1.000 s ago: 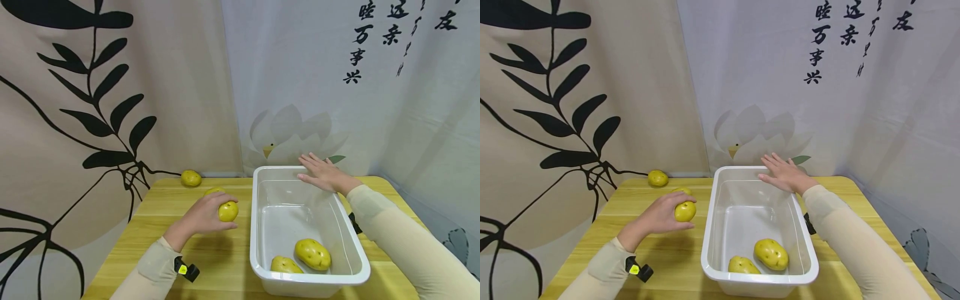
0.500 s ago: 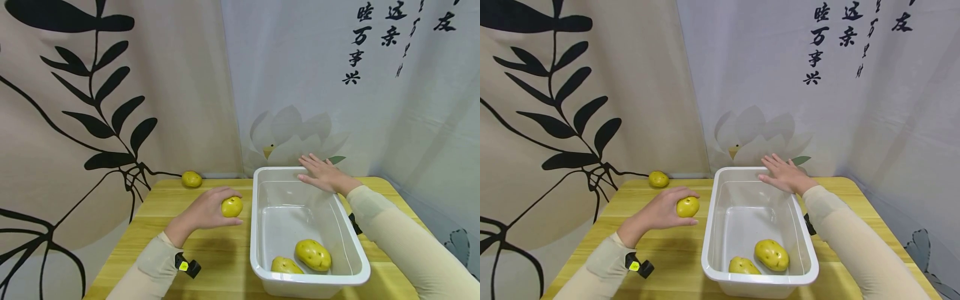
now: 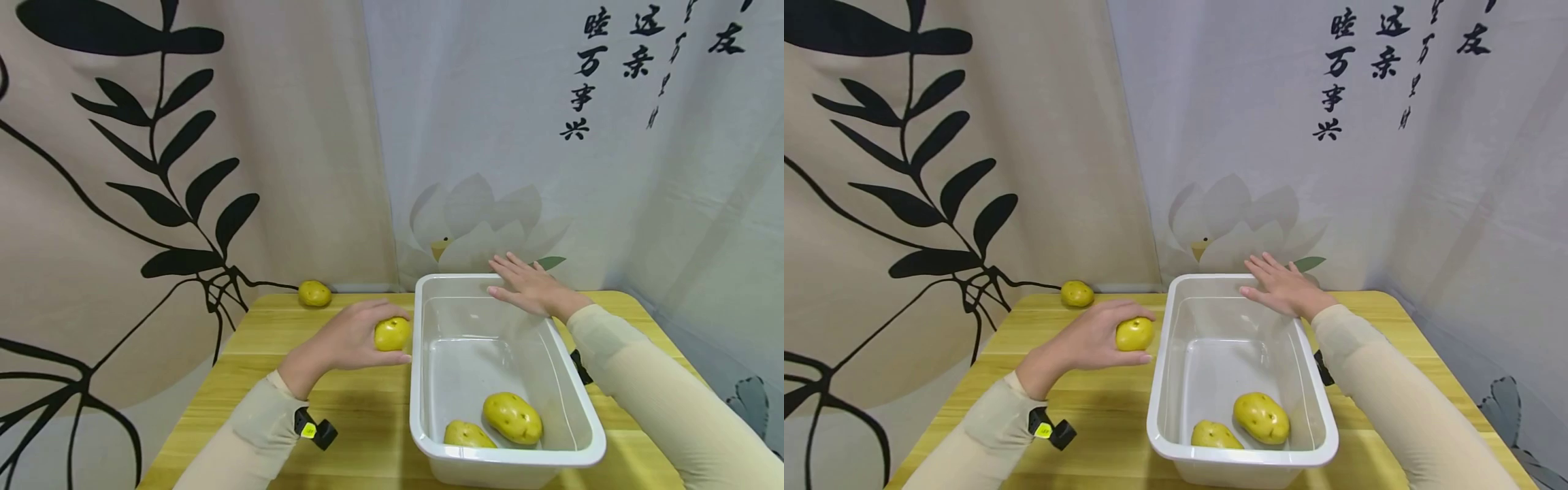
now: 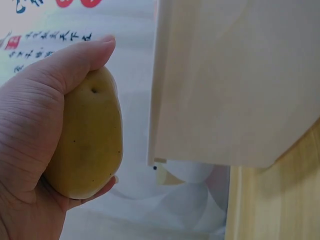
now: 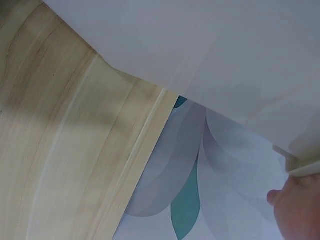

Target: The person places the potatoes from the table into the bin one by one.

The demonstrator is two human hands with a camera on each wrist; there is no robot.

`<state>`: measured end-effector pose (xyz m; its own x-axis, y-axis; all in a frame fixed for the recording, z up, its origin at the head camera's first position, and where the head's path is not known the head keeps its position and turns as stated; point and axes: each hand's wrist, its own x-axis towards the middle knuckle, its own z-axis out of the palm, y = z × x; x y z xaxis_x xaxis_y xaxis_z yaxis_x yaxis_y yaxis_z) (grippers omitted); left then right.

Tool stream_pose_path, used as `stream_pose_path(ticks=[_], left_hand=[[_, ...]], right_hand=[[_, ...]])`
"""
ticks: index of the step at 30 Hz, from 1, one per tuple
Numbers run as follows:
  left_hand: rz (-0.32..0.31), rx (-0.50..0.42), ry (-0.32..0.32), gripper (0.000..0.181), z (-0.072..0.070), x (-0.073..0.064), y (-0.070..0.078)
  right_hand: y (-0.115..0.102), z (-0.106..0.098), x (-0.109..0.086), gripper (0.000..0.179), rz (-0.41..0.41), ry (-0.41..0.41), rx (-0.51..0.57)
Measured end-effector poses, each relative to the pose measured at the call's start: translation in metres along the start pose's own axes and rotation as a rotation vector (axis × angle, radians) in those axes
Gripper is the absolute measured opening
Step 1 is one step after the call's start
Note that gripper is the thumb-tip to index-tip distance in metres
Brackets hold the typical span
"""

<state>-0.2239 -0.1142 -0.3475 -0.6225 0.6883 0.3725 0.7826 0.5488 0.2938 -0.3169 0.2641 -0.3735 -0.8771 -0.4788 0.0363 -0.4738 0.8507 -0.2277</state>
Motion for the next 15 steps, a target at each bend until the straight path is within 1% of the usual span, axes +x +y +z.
stream_pose_path(ticks=[4,11,15], left_hand=[[0.027,-0.018,-0.025,0.057,-0.001,0.007,0.006],[0.101,0.008,-0.038,0.052,0.0,0.02,0.017],[0.129,0.018,-0.052,0.05,0.001,0.027,0.024]], right_hand=[[0.001,0.0,0.0,0.073,-0.006,0.008,0.006],[0.001,0.0,0.0,0.075,0.004,0.004,-0.011],[0.0,0.0,0.0,0.075,-0.003,0.011,-0.003]])
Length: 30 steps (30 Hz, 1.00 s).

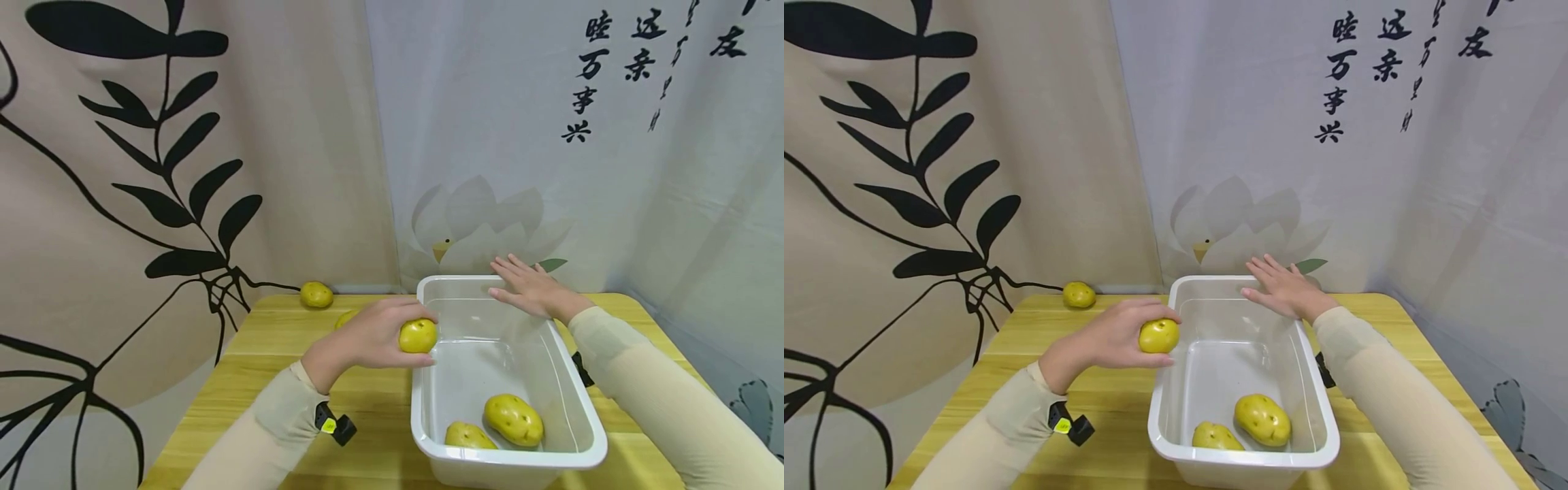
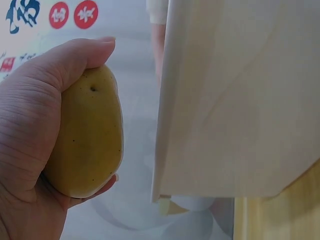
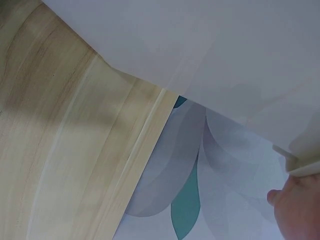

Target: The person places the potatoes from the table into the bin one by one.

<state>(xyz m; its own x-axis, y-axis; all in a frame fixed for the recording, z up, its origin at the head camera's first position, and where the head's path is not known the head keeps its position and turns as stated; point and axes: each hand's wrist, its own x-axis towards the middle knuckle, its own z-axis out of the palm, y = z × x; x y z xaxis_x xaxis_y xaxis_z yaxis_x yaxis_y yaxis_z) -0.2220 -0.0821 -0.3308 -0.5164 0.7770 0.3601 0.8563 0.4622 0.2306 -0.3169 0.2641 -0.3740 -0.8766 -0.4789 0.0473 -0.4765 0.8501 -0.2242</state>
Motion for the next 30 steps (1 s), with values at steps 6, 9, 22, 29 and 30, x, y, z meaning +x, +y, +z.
stream_pose_path(ticks=[6,9,22,29,30], left_hand=[[0.016,-0.001,-0.026,0.051,0.001,0.009,0.005],[0.028,0.005,-0.041,0.051,0.003,0.013,0.007],[0.1,0.041,-0.102,0.051,0.012,0.037,0.016],[0.105,0.045,-0.171,0.053,0.015,0.05,0.021],[0.11,0.045,-0.179,0.053,0.016,0.053,0.021]], right_hand=[[-0.002,-0.001,-0.001,0.075,-0.001,0.004,-0.005],[-0.003,0.0,0.0,0.075,0.011,-0.002,-0.013],[-0.002,0.002,0.0,0.077,0.032,0.005,-0.012],[-0.002,0.001,0.0,0.077,0.027,0.007,-0.017],[-0.002,0.001,0.0,0.077,0.028,0.004,-0.02]])
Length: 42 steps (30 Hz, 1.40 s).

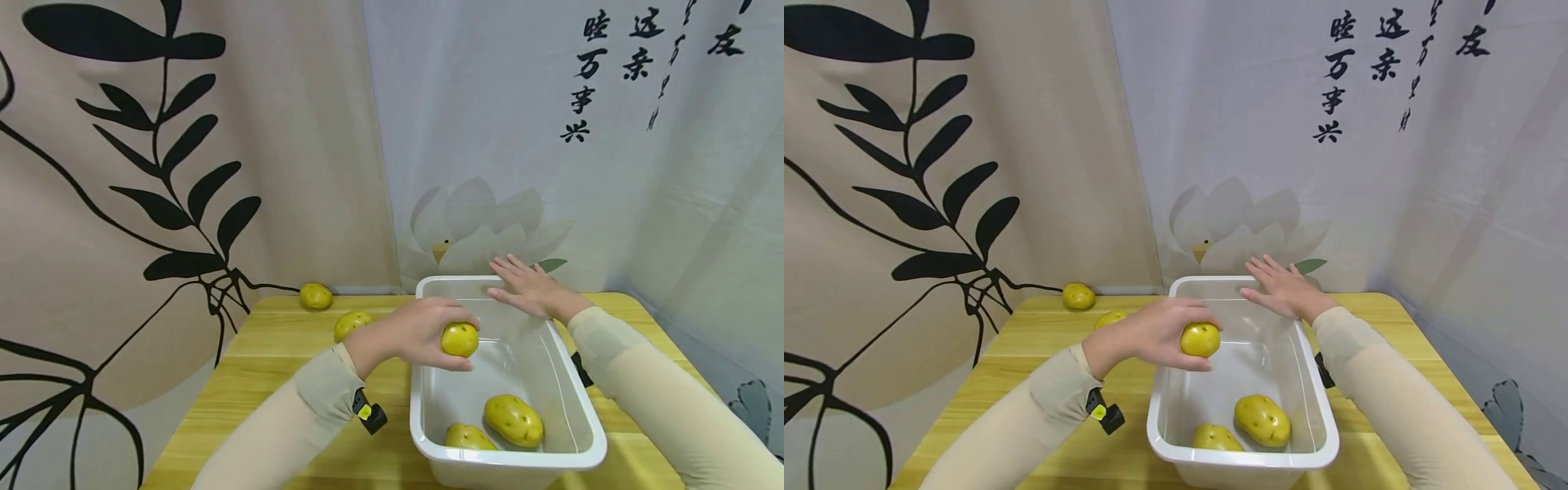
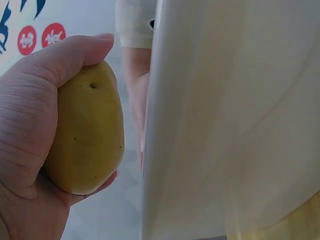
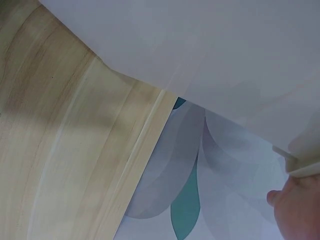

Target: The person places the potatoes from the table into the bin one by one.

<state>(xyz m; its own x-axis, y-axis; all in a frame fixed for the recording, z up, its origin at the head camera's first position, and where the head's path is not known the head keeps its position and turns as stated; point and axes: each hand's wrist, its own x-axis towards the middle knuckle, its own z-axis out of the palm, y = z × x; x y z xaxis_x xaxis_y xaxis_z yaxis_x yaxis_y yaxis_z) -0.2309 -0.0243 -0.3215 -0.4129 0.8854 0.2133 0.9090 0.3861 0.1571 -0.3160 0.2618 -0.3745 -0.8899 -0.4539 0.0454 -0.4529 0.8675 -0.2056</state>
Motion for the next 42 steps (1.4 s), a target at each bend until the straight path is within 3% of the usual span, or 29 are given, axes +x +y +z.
stream_pose_path(ticks=[7,17,24,32,42], left_hand=[[0.032,-0.019,-0.051,0.047,0.004,0.019,0.0],[0.0,-0.028,-0.171,0.05,0.014,0.035,-0.001],[-0.007,-0.068,-0.306,0.05,0.017,0.051,0.001],[0.0,-0.034,-0.459,0.051,0.016,0.072,0.009],[-0.003,-0.008,-0.546,0.053,0.021,0.092,0.025]], right_hand=[[0.001,0.0,-0.003,0.077,0.01,-0.005,0.004],[0.001,-0.001,-0.003,0.078,-0.001,-0.003,0.001],[0.004,0.0,-0.002,0.078,-0.01,0.009,0.002],[0.004,-0.002,-0.004,0.077,-0.008,0.02,0.004],[0.002,-0.003,-0.003,0.076,-0.017,-0.005,0.005]])
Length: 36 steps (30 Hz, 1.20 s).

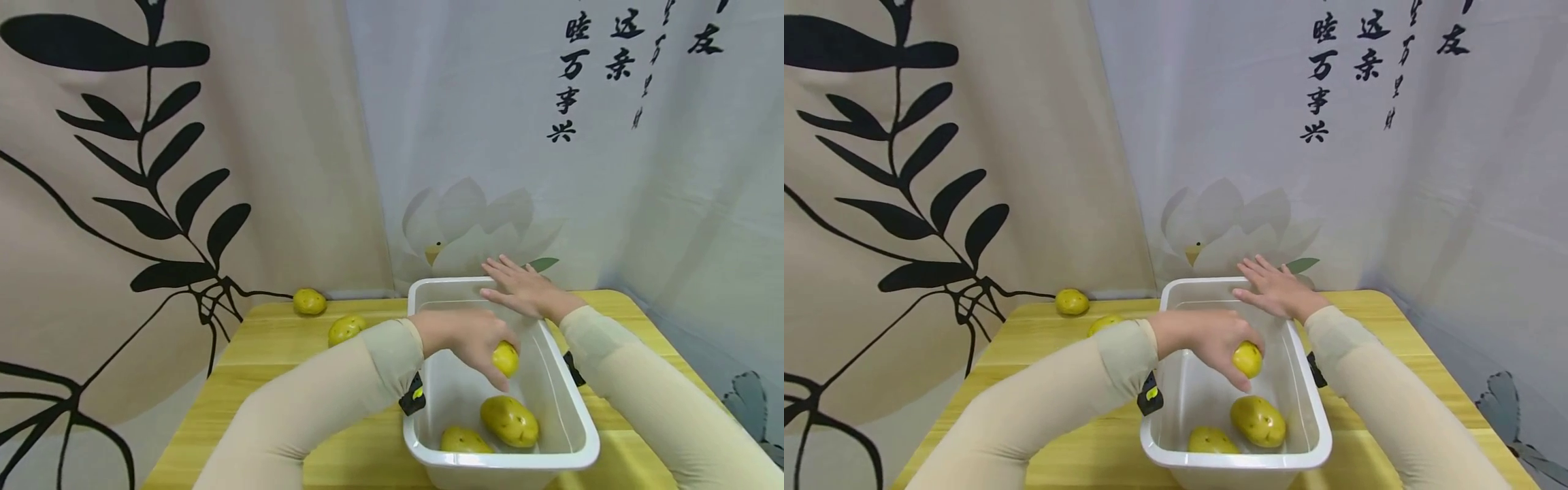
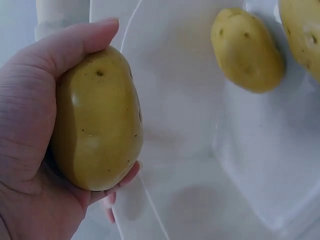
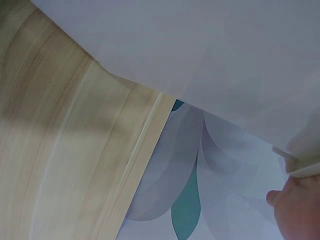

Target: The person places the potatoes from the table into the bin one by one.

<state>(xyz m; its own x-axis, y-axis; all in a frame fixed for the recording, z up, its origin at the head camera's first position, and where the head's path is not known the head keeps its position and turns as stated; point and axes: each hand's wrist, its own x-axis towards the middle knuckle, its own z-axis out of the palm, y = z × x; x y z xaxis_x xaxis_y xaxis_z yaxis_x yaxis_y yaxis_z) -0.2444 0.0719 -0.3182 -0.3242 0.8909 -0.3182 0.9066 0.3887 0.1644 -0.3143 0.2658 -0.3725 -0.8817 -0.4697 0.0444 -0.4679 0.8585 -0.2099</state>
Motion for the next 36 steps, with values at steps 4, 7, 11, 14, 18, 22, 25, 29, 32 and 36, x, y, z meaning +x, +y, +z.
stream_pose_path(ticks=[4,7,11,14,18,22,25,29,32,36], left_hand=[[0.005,-0.018,-0.01,0.054,0.005,0.009,0.004],[0.011,-0.036,0.004,0.054,0.009,0.015,0.004],[0.02,-0.042,0.039,0.055,0.015,0.023,0.003],[0.01,-0.042,0.043,0.055,0.022,0.029,0.001],[-0.004,-0.074,0.024,0.053,0.032,0.036,-0.003],[0.018,-0.105,0.04,0.05,0.036,0.041,-0.007],[0.018,-0.123,0.041,0.047,0.037,0.043,-0.008],[0.004,-0.134,0.017,0.046,0.039,0.045,-0.008],[0.006,-0.132,-0.004,0.046,0.043,0.05,-0.007],[0.006,-0.138,-0.036,0.046,0.046,0.055,-0.005]], right_hand=[[-0.001,0.002,0.0,0.076,-0.012,0.008,0.001],[-0.001,0.003,0.0,0.076,-0.007,0.014,0.002],[-0.002,0.003,0.0,0.076,-0.001,0.013,-0.001],[-0.003,0.003,0.0,0.076,0.0,0.014,-0.005],[-0.003,0.005,0.001,0.075,0.0,0.012,-0.007],[-0.002,0.006,0.002,0.075,0.002,0.017,-0.015],[-0.001,0.006,0.002,0.075,0.004,0.021,-0.018],[-0.001,0.005,0.002,0.075,0.002,0.018,-0.013],[-0.001,0.004,0.002,0.075,-0.002,0.019,-0.01],[-0.001,0.003,0.002,0.074,-0.01,0.029,-0.001]])
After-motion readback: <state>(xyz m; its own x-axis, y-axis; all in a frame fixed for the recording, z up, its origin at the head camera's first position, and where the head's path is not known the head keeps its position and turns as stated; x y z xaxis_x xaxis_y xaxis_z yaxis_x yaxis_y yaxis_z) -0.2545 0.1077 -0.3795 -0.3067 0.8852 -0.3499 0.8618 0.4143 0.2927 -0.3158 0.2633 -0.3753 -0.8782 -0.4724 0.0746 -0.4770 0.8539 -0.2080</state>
